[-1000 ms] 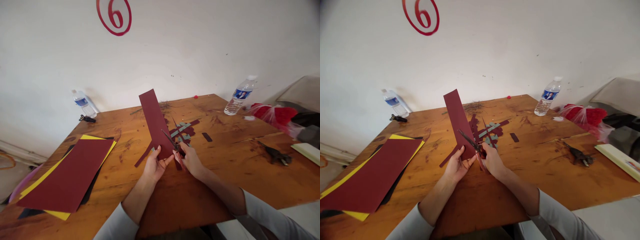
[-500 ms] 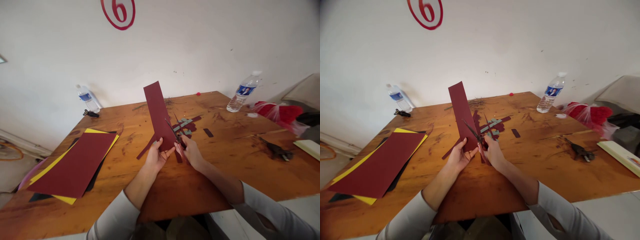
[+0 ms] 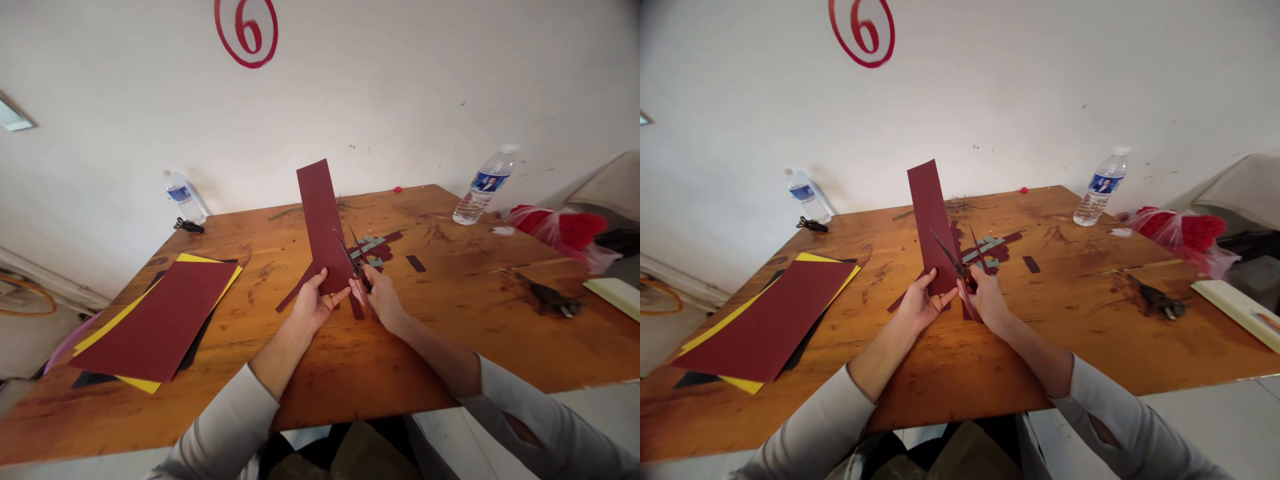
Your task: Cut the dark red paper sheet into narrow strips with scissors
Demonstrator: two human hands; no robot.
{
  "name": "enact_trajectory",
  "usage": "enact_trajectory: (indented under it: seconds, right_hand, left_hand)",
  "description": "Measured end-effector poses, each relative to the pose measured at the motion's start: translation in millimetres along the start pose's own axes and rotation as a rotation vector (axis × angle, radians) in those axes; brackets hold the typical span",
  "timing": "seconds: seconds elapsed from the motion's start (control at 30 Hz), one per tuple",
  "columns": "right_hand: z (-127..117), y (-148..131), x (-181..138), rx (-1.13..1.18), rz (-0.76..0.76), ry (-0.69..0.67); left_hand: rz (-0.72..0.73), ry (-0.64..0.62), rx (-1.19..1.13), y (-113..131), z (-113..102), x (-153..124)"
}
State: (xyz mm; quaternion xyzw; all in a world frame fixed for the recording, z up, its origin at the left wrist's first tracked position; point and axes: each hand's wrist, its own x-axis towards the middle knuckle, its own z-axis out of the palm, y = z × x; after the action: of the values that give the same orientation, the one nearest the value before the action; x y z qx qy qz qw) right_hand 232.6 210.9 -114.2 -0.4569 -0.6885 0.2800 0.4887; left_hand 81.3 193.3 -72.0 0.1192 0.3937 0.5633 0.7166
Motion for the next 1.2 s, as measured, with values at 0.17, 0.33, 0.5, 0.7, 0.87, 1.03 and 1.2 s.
enact_trajectory:
  seconds: [0.17, 0.33, 0.5, 0.7, 0.87, 1.03, 1.2]
  right_hand:
    - [-0.8, 0.4, 0.3, 0.019, -0.001, -0.01]
    - [1.5, -0.2, -0.6, 0.028, 0.012, -0.01]
    - [1.8, -5.1, 0.7, 0.014, 0.057, -0.003]
    - [2.2, -6.7, 2.9, 0.046, 0.082, 0.022]
    - [2.9, -6.3, 1.7, 0.028, 0.067, 0.01]
    - [2.4, -5.2, 1.3, -0.002, 0.04, 0.007]
    - [2.8, -6.9, 0.9, 0.008, 0.052, 0.013]
  left_hand:
    - [0.006, -0.004, 0.015, 0.8, -0.2, 3.4]
    - [0.009, -0.033, 0.019, 2.7, -4.2, 3.4]
    - [0.0, -0.084, 0.024, 4.3, -8.9, 1.5]
    - [-0.013, -0.077, 0.025, 3.7, -8.8, 2.0]
    - [-0.014, -0.077, 0.015, 3.8, -8.8, 1.2]
    - [-0.007, -0.077, 0.017, 2.9, -9.7, 1.5]
    - [-0.022, -0.038, 0.013, 2.7, -8.8, 1.5]
